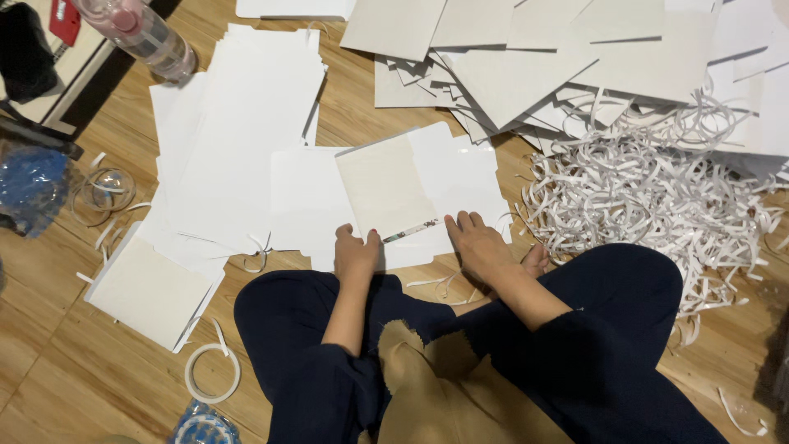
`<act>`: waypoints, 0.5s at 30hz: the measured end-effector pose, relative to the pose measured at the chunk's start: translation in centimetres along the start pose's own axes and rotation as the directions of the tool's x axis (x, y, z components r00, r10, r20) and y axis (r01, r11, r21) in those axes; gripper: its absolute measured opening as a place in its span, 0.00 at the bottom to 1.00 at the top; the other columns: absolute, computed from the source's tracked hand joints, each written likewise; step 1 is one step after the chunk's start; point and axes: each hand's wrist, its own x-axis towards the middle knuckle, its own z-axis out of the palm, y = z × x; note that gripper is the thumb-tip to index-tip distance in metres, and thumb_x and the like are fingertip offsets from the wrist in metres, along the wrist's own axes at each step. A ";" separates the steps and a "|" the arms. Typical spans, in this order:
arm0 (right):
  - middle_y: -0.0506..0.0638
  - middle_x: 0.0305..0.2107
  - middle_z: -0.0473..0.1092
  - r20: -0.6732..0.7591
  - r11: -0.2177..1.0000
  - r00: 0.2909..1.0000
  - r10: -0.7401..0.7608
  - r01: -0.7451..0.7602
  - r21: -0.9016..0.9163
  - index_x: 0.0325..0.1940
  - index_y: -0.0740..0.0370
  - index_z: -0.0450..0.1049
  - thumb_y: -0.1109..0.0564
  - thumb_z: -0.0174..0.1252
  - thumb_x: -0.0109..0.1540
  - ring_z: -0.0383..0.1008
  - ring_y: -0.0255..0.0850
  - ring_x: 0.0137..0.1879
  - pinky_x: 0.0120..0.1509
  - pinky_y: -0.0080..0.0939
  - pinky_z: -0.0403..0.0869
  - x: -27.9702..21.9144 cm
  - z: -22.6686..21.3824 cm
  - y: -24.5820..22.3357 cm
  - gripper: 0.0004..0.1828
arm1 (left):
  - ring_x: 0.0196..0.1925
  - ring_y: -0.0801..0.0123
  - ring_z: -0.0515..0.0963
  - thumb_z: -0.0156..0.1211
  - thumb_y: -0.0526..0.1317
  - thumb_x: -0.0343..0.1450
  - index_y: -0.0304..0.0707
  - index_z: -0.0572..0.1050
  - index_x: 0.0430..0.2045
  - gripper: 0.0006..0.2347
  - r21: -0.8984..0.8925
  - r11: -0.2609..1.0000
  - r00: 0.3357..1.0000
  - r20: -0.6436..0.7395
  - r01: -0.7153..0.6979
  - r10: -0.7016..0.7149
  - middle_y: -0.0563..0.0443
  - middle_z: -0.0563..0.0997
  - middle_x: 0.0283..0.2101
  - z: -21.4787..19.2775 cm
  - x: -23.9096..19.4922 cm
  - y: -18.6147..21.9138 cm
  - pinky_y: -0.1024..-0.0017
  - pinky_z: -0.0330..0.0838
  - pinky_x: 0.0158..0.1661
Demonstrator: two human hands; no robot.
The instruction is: The person sits on the floor and assembles paper crafts by folding white paper sheets and securing them with a stapler. They repeatedly pick up sheets, fold them, and staple the edges to create a stack of finished items.
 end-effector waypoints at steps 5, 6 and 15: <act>0.58 0.46 0.58 0.053 0.998 0.999 0.004 -0.007 0.056 0.60 0.61 0.55 0.67 0.47 0.52 0.60 0.55 0.57 0.46 0.48 0.72 0.4 0.7 0.8 0.31 | 0.35 0.62 0.74 0.58 0.48 0.62 0.39 0.69 0.42 0.19 -0.263 0.965 1.000 -0.025 0.003 -0.009 0.52 0.71 0.31 4.4 5.8 -3.7 0.65 0.69 0.32; 0.58 0.48 0.58 0.060 0.997 0.998 0.028 -0.031 0.064 0.62 0.58 0.55 0.65 0.49 0.51 0.59 0.55 0.58 0.48 0.47 0.72 0.8 1.5 1.2 0.33 | 0.34 0.66 0.70 0.55 0.41 0.65 0.35 0.70 0.42 0.14 -0.340 0.937 0.997 -0.037 -0.079 0.070 0.54 0.66 0.29 4.3 5.4 -3.0 0.69 0.67 0.34; 0.53 0.63 0.48 -0.928 0.926 0.348 -0.130 -0.293 -0.240 0.65 0.50 0.58 0.40 0.49 0.60 0.34 0.53 0.70 0.68 0.58 0.23 -1.3 -11.8 1.0 0.31 | 0.39 0.60 0.69 0.55 0.35 0.65 0.49 0.75 0.25 0.04 0.374 0.440 0.345 -0.295 -0.816 0.891 0.57 0.72 0.30 -16.7 -10.2 14.3 0.68 0.61 0.40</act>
